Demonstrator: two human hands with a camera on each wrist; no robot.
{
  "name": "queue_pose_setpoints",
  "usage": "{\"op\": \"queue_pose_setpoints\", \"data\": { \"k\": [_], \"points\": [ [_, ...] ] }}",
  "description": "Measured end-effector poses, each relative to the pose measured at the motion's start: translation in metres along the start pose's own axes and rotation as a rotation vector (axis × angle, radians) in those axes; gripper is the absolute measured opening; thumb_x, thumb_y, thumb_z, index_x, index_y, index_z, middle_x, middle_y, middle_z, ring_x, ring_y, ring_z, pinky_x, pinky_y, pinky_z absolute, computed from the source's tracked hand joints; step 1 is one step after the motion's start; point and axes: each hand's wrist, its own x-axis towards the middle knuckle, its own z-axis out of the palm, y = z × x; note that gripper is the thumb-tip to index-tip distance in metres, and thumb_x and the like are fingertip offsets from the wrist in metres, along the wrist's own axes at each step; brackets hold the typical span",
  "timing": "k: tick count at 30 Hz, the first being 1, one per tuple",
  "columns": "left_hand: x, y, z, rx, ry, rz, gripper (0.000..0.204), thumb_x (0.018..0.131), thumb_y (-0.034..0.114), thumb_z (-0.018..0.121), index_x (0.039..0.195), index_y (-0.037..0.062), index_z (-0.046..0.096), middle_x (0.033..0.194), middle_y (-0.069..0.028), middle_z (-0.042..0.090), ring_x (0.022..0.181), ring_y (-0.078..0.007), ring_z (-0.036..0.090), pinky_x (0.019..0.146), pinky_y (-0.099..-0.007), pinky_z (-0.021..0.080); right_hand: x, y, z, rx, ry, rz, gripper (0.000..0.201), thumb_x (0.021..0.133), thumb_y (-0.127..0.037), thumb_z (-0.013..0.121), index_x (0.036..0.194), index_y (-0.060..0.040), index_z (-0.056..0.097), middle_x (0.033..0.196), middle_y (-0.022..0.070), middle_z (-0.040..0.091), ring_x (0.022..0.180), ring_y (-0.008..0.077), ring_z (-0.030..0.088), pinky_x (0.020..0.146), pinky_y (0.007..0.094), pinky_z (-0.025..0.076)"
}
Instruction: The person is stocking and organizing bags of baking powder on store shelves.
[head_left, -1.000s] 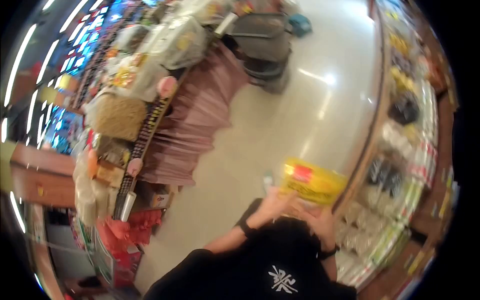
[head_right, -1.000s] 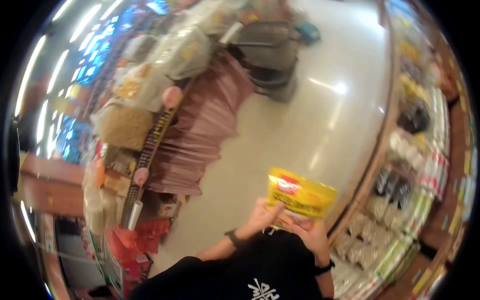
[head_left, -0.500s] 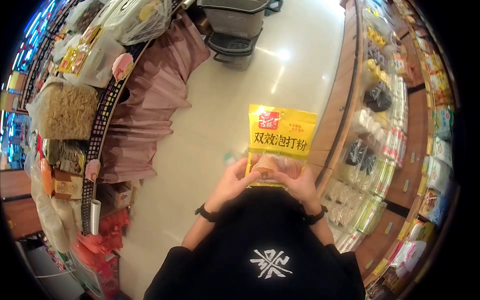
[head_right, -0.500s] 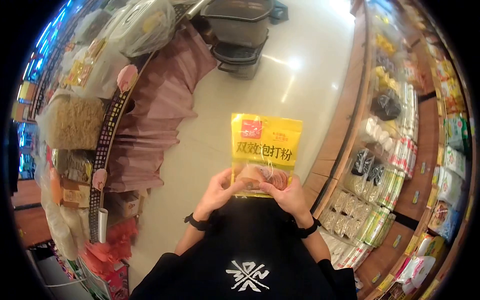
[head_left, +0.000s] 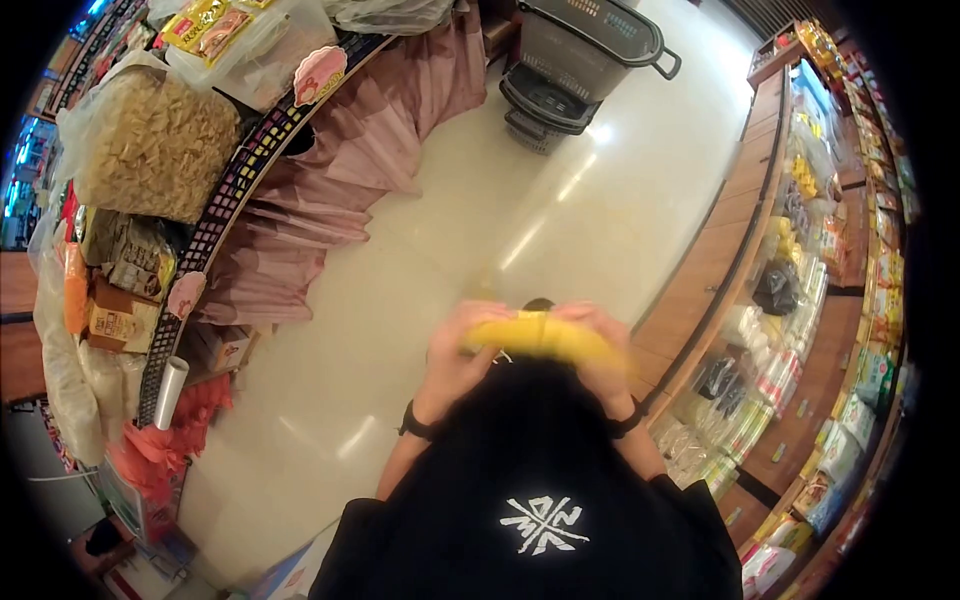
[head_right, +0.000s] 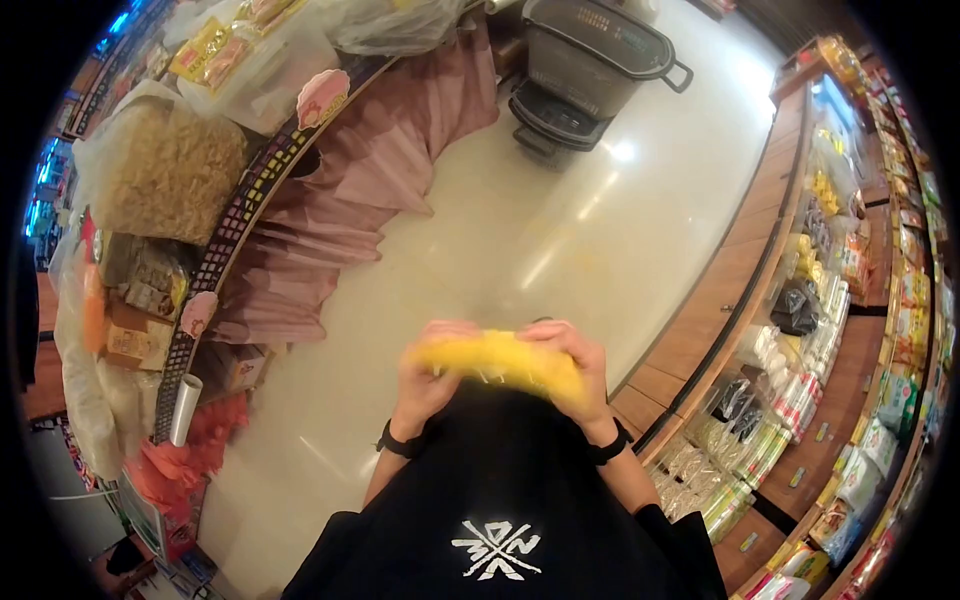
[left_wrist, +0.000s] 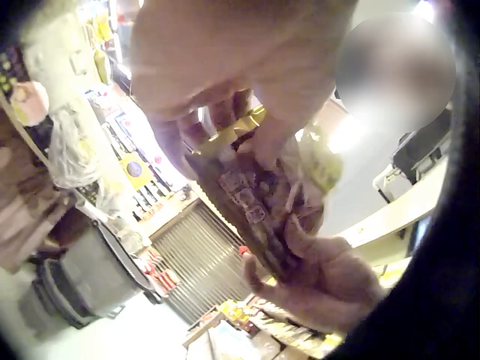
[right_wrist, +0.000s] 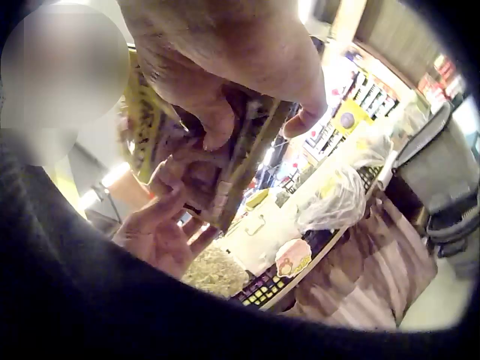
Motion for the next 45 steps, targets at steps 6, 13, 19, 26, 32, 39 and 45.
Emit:
{"op": "queue_pose_setpoints", "data": {
  "k": [6,13,19,26,32,39,45],
  "points": [
    [0.038,-0.035,-0.025,0.132,0.027,0.167,0.01,0.075,0.006,0.074,0.079,0.0053,0.065,0.104,-0.0136,0.073,0.11,-0.0362,0.063,0.1,-0.0464,0.047,0.071,0.02,-0.002,-0.337,-0.091,-0.147,0.02,0.075,-0.012,0.081,0.092,-0.0086,0.072,0.108,0.0083,0.074,0.11,0.0319,0.063,0.095,0.041,0.049],
    [0.127,-0.062,-0.032,0.189,0.15,0.014,0.008,0.08,0.004,0.073,0.084,0.0054,0.066,0.104,-0.0125,0.073,0.106,-0.0273,0.066,0.098,-0.0432,0.049,0.185,0.049,-0.021,-0.283,-0.226,0.087,0.034,0.078,-0.008,0.078,0.111,-0.0046,0.069,0.099,0.0087,0.071,0.093,0.0241,0.066,0.086,0.0338,0.051],
    [0.216,-0.088,0.0,-0.102,0.378,-0.626,0.029,0.095,0.014,0.067,0.118,-0.0044,0.063,0.108,-0.0075,0.071,0.095,-0.0097,0.062,0.083,-0.0283,0.052,0.275,0.102,-0.048,0.116,-0.351,0.526,0.033,0.087,-0.008,0.07,0.116,0.0052,0.061,0.097,0.006,0.069,0.087,0.0102,0.062,0.08,0.0285,0.052],
    [0.269,-0.088,0.017,-0.164,0.501,-0.486,0.025,0.093,0.005,0.068,0.116,-0.0035,0.063,0.112,-0.0099,0.069,0.1,-0.0132,0.063,0.086,-0.0293,0.052,0.342,0.126,-0.076,0.151,-0.518,0.31,0.035,0.089,-0.007,0.069,0.121,0.0041,0.06,0.104,0.0112,0.072,0.094,0.0158,0.068,0.086,0.0287,0.053],
    [0.315,-0.093,-0.006,0.093,0.315,-0.315,0.021,0.085,-0.006,0.066,0.104,0.0027,0.062,0.117,-0.0169,0.068,0.105,-0.0268,0.066,0.092,-0.0364,0.052,0.401,0.147,-0.056,0.428,-0.575,0.333,0.036,0.088,-0.007,0.069,0.122,0.0006,0.062,0.109,0.0146,0.071,0.107,0.0239,0.067,0.095,0.0353,0.052],
    [0.357,-0.109,-0.055,0.06,0.312,-0.49,0.021,0.09,-0.002,0.062,0.111,-0.0008,0.062,0.114,-0.0145,0.069,0.106,-0.0218,0.064,0.092,-0.0355,0.051,0.454,0.166,-0.022,0.205,-0.627,0.206,0.023,0.085,0.003,0.07,0.108,0.0,0.07,0.108,0.0118,0.072,0.092,0.0219,0.07,0.082,0.0305,0.055],
    [0.408,-0.142,-0.128,-0.093,0.246,-0.527,0.03,0.094,0.016,0.067,0.119,-0.0017,0.061,0.107,-0.0115,0.07,0.1,-0.0167,0.063,0.089,-0.0325,0.05,0.502,0.143,0.03,0.141,-0.26,0.403,0.034,0.088,-0.001,0.072,0.119,0.0013,0.06,0.105,0.0064,0.069,0.087,0.0121,0.065,0.074,0.0285,0.056]
  ]
}}
